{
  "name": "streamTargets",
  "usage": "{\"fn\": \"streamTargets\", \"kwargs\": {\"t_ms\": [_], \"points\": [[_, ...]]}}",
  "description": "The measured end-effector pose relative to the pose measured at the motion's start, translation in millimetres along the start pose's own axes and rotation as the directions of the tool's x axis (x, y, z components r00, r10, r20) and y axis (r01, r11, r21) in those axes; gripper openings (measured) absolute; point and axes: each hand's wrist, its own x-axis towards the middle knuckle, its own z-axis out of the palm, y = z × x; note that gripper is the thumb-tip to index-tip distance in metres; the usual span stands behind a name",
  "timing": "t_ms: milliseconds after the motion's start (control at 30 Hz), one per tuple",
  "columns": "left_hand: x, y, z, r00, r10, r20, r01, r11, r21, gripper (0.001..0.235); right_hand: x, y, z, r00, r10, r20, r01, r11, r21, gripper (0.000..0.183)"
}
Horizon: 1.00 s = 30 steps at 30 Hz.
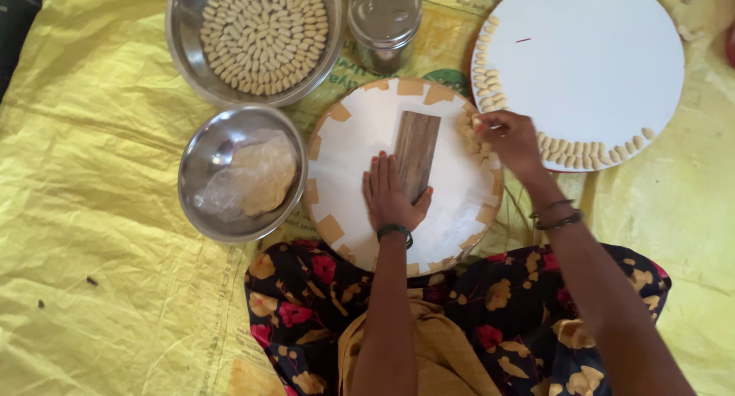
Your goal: The person sits on the floor and repeatedly takes small pieces of dough from a metal bowl, rolls them into cylindrical shapes between their palms, and places them on a white tray. They also use a wooden board to flatten some pieces.
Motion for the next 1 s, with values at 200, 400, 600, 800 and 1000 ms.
{"fn": "streamTargets", "kwargs": {"t_ms": [200, 400, 600, 800, 1000], "points": [[0, -2, 4, 1.0, 0.009, 0.02, -0.009, 0.999, 0.038, 0.101, 2, 17, -62, 0.983, 0.116, -0.14, -0.12, 0.992, -0.024, 0.02], [1, -1, 4, 0.999, 0.016, 0.029, -0.018, 0.999, 0.048, 0.102, 72, 35, -59, 0.977, -0.11, -0.183, 0.045, 0.944, -0.328, 0.016], [0, 2, -2, 1.0, 0.004, 0.018, -0.004, 1.0, 0.031, 0.1, 132, 39, -48, 0.917, -0.393, -0.059, 0.27, 0.725, -0.634, 0.011], [3, 4, -3, 1.0, -0.003, 0.023, 0.003, 1.0, 0.025, 0.1, 151, 40, -39, 0.88, -0.458, 0.129, 0.412, 0.597, -0.689, 0.018], [2, 3, -4, 1.0, -0.014, 0.026, 0.013, 1.0, 0.011, 0.1, 147, 41, -39, 0.894, -0.429, 0.131, 0.393, 0.607, -0.69, 0.019]]}}
